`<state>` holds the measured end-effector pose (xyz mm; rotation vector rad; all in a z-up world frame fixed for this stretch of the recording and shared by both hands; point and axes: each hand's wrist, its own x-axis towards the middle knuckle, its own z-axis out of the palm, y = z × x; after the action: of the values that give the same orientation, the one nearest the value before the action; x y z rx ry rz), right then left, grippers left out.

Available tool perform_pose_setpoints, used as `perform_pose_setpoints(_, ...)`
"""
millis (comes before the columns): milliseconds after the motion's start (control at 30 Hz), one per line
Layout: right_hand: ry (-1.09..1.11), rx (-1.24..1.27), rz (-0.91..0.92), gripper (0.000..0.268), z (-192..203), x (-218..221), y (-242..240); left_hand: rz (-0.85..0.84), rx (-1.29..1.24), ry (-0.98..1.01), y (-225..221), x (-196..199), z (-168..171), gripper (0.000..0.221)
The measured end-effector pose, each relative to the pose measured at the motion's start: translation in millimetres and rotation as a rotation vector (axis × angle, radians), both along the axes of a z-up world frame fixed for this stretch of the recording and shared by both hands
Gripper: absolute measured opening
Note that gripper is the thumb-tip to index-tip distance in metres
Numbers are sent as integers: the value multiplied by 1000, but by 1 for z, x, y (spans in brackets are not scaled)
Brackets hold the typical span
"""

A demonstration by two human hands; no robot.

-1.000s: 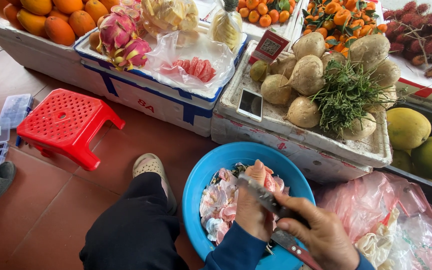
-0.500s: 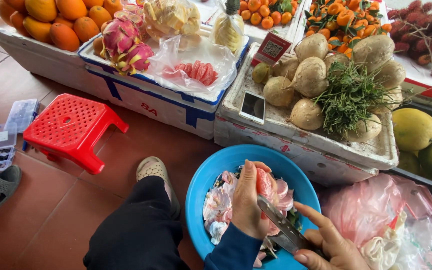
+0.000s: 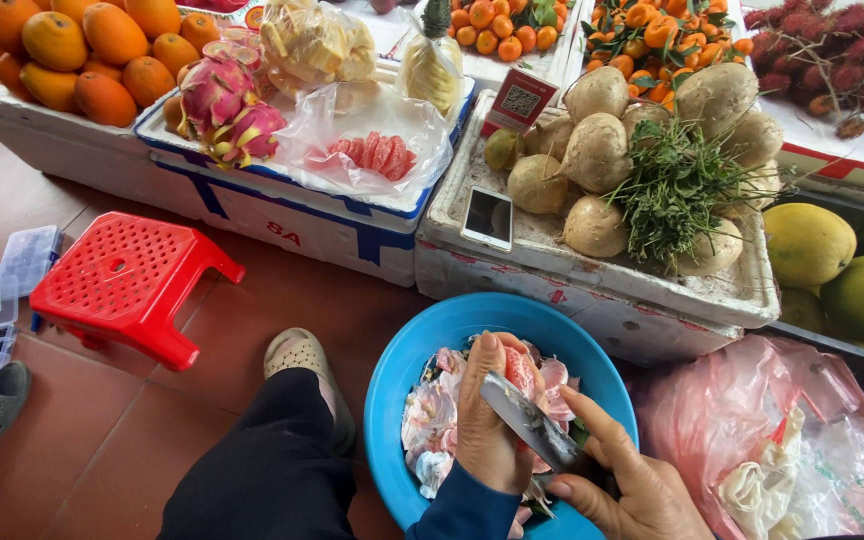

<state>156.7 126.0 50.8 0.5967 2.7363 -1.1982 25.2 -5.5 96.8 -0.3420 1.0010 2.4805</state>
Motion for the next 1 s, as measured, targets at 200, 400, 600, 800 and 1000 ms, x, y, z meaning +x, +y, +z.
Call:
perform_pose_setpoints(200,239,25,78,81,37,-23,-22,-29,-11,-36,2,5,5,46)
perform_pose_setpoints(400,362,-88,186,71,33,-24,-11,-60,-30,40,1,8,3,42)
perform_pose_setpoints(600,523,-456,-11,60,62,-26,23,-252,149,98,-2,3,-20,34)
perform_pose_setpoints(800,450,-766,85,61,38,2,26,-240,-80,312,-7,-5,-18,42)
perform_pose_setpoints(1000,-47,-279,91,98,24,5,16,-200,-148,328,-9,-2,-1,44)
